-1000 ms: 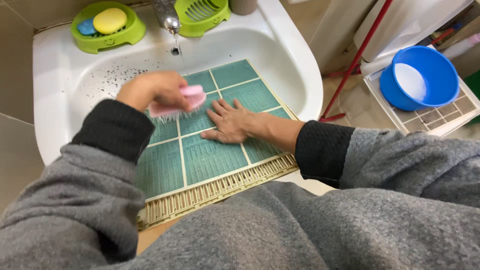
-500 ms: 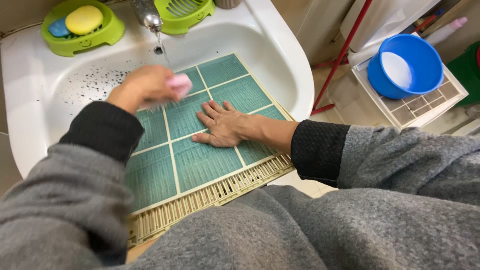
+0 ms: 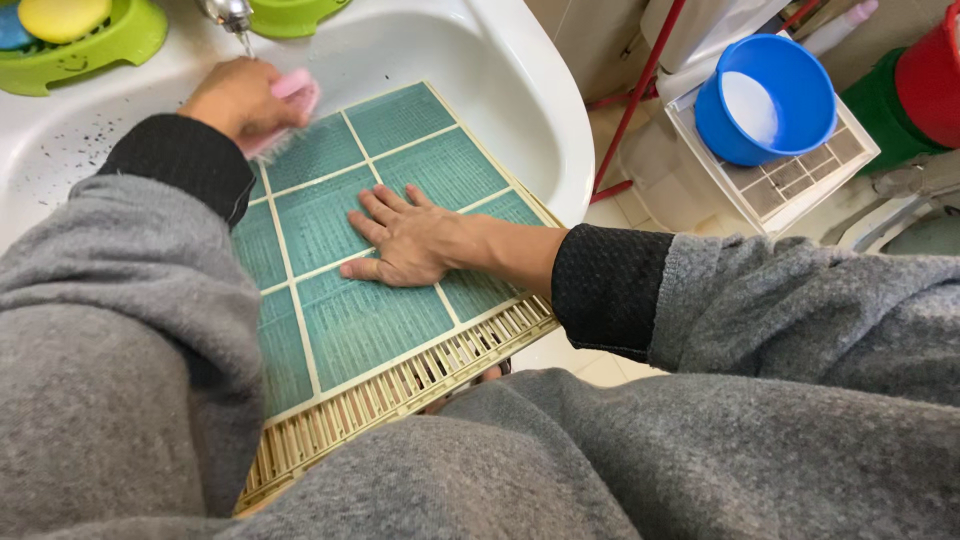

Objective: The person scrubs a rectangular air filter with a pink brush under running tap water in a white sink. They repeatedly brush the filter surface and rinse it, holding the filter with one hand while scrubbing with the other.

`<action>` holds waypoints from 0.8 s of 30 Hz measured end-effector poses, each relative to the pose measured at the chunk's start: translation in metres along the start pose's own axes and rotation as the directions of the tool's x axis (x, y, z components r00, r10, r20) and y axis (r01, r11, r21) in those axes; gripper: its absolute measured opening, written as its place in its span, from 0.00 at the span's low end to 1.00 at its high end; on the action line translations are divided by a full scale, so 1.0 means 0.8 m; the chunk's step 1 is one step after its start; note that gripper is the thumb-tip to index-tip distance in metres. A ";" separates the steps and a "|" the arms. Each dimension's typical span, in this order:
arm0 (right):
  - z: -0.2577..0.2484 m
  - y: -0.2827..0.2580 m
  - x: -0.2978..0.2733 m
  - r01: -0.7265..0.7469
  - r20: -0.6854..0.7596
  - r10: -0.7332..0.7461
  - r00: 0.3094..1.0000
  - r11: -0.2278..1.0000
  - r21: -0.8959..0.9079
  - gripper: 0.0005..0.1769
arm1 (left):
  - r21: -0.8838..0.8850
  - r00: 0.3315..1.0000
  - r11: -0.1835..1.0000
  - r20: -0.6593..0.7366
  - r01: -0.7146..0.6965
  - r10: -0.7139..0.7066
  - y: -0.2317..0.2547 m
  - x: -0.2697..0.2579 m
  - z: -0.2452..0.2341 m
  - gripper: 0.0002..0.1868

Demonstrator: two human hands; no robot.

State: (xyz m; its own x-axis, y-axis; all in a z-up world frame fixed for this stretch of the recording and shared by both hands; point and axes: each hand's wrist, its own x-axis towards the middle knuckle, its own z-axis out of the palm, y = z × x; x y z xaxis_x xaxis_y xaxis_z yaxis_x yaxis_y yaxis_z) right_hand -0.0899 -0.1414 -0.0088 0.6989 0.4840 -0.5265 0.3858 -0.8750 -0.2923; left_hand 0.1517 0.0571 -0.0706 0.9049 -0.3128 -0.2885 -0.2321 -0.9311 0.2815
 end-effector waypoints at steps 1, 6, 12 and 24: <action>0.000 0.000 0.001 -0.001 -0.003 0.001 1.000 1.000 -0.002 0.56 | -0.046 1.000 0.999 -0.008 0.007 -0.007 0.003 0.004 -0.005 0.25; 0.002 0.003 0.003 0.007 -0.021 -0.007 1.000 1.000 0.010 0.56 | -0.152 1.000 0.988 0.015 -0.017 0.020 0.013 -0.012 -0.034 0.30; 0.002 0.001 0.004 0.002 0.007 -0.002 1.000 1.000 0.021 0.55 | 0.064 0.967 0.988 0.224 -0.141 0.123 0.044 -0.094 -0.051 0.30; 0.005 0.004 0.007 0.021 -0.017 -0.021 1.000 1.000 0.011 0.55 | 0.195 0.991 0.972 -0.019 -0.128 0.134 0.033 -0.114 -0.008 0.27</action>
State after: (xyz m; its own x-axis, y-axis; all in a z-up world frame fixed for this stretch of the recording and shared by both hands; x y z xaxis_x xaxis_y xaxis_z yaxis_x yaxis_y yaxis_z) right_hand -0.0870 -0.1415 -0.0157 0.7006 0.5021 -0.5070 0.3938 -0.8646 -0.3121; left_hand 0.0654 0.0624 -0.0315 0.8721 -0.4314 -0.2310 -0.4110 -0.9019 0.1327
